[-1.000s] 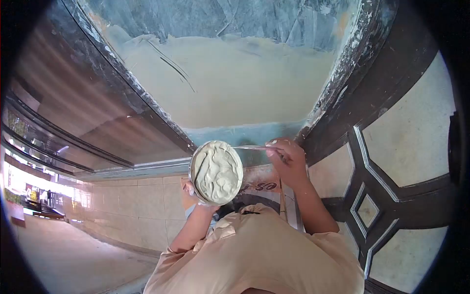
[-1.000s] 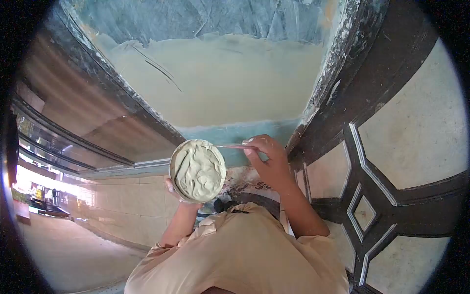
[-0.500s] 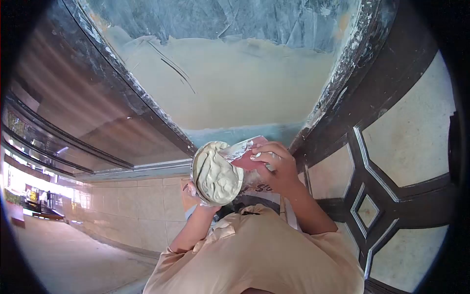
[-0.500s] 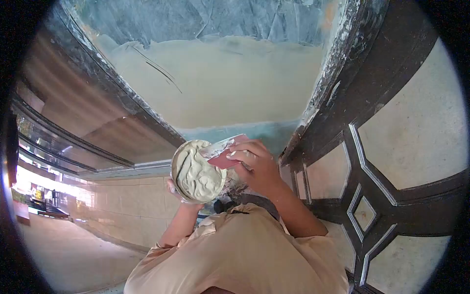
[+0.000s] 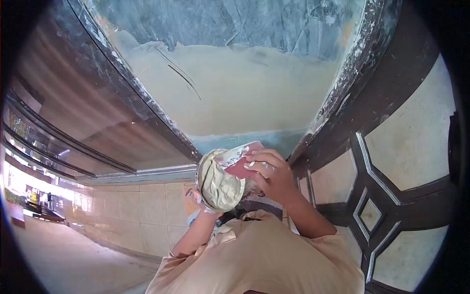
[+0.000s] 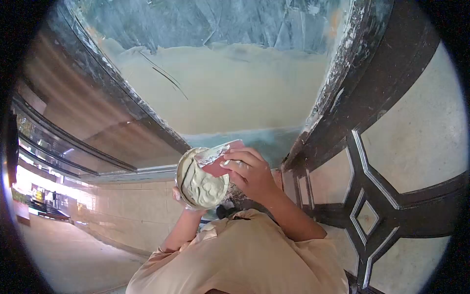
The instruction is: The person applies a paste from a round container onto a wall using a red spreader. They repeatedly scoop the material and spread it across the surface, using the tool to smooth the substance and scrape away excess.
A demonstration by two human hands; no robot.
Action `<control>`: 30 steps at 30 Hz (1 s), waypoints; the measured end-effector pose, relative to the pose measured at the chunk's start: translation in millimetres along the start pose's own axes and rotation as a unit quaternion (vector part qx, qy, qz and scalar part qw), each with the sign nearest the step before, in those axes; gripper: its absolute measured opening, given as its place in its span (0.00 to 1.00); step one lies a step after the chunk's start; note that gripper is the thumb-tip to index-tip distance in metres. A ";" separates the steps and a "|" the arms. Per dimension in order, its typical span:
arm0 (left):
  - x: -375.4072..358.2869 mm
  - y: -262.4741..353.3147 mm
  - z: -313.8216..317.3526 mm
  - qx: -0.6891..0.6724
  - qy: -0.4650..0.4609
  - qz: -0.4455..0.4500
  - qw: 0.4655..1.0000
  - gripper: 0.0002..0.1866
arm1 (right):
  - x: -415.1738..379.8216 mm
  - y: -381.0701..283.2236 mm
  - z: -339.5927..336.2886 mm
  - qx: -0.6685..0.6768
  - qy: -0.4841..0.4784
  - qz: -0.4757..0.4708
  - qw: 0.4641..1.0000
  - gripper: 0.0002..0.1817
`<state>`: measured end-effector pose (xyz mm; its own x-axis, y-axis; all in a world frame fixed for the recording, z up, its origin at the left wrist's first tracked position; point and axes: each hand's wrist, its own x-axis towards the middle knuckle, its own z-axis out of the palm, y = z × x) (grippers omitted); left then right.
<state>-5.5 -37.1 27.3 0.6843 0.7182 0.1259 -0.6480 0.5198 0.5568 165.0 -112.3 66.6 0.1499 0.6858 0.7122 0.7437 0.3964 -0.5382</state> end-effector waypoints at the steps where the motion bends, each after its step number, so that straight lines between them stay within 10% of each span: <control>1: 1.2 -0.7 -1.1 0.006 -0.024 0.013 1.000 0.56 | 0.1 -0.8 1.0 0.000 0.000 -0.002 1.000 0.17; 18: -9.6 0.1 8.5 0.052 0.114 -0.036 0.991 0.53 | -10.5 -0.2 16.9 -0.081 0.018 -0.159 0.984 0.19; 25: -12.0 -6.8 8.8 0.090 0.191 -0.045 0.976 0.50 | -14.4 6.0 -10.8 -0.054 0.034 -0.076 0.995 0.19; 30: -10.2 -5.1 -0.4 0.042 0.038 -0.013 0.998 0.51 | -17.8 17.7 -20.6 -0.056 0.034 -0.007 0.998 0.14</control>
<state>-9.4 -46.9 22.9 0.6704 0.7404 0.0497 -0.5981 0.4995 0.6268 188.9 -130.1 53.7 0.1792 0.6360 0.7506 0.8132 0.3336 -0.4768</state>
